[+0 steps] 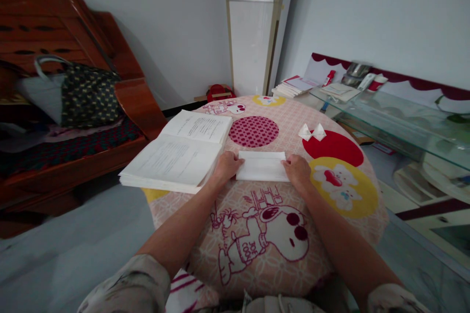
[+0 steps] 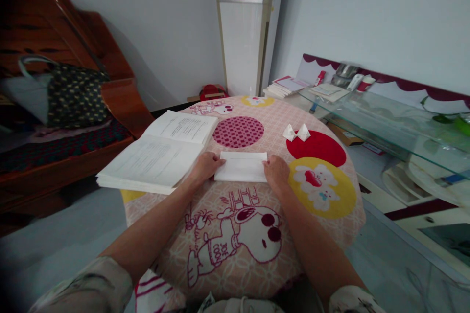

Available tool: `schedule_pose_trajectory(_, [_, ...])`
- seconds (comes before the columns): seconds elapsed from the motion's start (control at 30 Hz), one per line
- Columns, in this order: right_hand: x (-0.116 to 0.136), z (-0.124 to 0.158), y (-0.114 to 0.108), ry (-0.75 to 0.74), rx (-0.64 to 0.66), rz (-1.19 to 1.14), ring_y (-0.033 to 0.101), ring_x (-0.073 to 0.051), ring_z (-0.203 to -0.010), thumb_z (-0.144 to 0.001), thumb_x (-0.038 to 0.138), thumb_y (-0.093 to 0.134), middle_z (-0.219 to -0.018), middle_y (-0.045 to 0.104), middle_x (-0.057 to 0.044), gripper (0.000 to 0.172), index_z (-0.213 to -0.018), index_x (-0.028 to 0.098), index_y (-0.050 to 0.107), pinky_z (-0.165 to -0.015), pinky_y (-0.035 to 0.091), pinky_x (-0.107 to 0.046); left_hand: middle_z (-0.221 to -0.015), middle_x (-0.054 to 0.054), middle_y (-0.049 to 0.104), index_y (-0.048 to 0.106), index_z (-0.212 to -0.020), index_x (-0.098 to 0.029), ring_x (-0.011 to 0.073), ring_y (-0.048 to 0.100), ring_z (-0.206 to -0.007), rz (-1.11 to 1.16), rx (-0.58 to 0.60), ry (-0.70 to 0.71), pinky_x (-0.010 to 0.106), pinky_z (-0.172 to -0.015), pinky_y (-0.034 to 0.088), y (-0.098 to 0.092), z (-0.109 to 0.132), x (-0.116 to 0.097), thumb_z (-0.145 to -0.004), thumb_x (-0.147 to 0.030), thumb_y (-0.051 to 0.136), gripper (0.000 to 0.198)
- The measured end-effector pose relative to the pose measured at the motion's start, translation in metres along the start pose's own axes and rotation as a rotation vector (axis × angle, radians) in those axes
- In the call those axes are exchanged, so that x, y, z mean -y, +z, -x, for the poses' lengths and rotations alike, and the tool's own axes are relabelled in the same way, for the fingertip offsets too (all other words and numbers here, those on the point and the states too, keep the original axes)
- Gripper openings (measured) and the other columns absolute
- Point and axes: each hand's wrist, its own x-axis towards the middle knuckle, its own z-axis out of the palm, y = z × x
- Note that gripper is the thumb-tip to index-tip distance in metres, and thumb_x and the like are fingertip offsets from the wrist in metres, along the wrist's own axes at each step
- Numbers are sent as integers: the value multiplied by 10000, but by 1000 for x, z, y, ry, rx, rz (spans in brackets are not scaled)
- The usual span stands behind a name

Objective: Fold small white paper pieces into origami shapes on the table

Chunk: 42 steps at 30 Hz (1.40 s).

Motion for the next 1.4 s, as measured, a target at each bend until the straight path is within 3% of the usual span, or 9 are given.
schedule_pose_trajectory(0.37, [-1, -2, 0, 13, 19, -27, 662, -254, -1004, -940, 365, 525, -1053, 723, -147, 314, -1037, 149, 730, -786, 450, -302, -803, 87, 731, 731, -819, -123, 172, 660, -734, -16, 17, -4, 250, -671, 451, 1, -2, 1, -869, -313, 624, 223])
schedule_pose_trajectory(0.97, [-1, -2, 1, 6, -4, -18, 670, -248, -973, -926, 362, 544, -1014, 734, -142, 287, -1004, 158, 731, -751, 447, -289, -872, 98, 734, 717, -843, -139, 197, 678, -833, -66, 17, 10, 262, -758, 475, 2, -4, 0, -889, -338, 614, 228])
schedule_pose_trajectory(1.2, [2, 0, -3, 11, 6, -7, 674, -261, -998, -929, 359, 544, -1030, 732, -140, 276, -1010, 160, 718, -749, 449, -295, -1029, 143, 712, 633, -1084, -138, 260, 668, -984, -301, -64, 77, 313, -821, 483, -6, 9, -12, -918, -373, 577, 293])
schedule_pose_trajectory(1.4, [4, 7, -7, -52, -55, 52, 661, -288, -992, -937, 316, 556, -1046, 714, -163, 270, -1107, 140, 669, -783, 443, -327, -1187, 117, 646, 534, -1211, -182, 228, 650, -1023, -380, -34, 270, 305, -829, 482, -13, 12, -21, -925, -171, 521, 287])
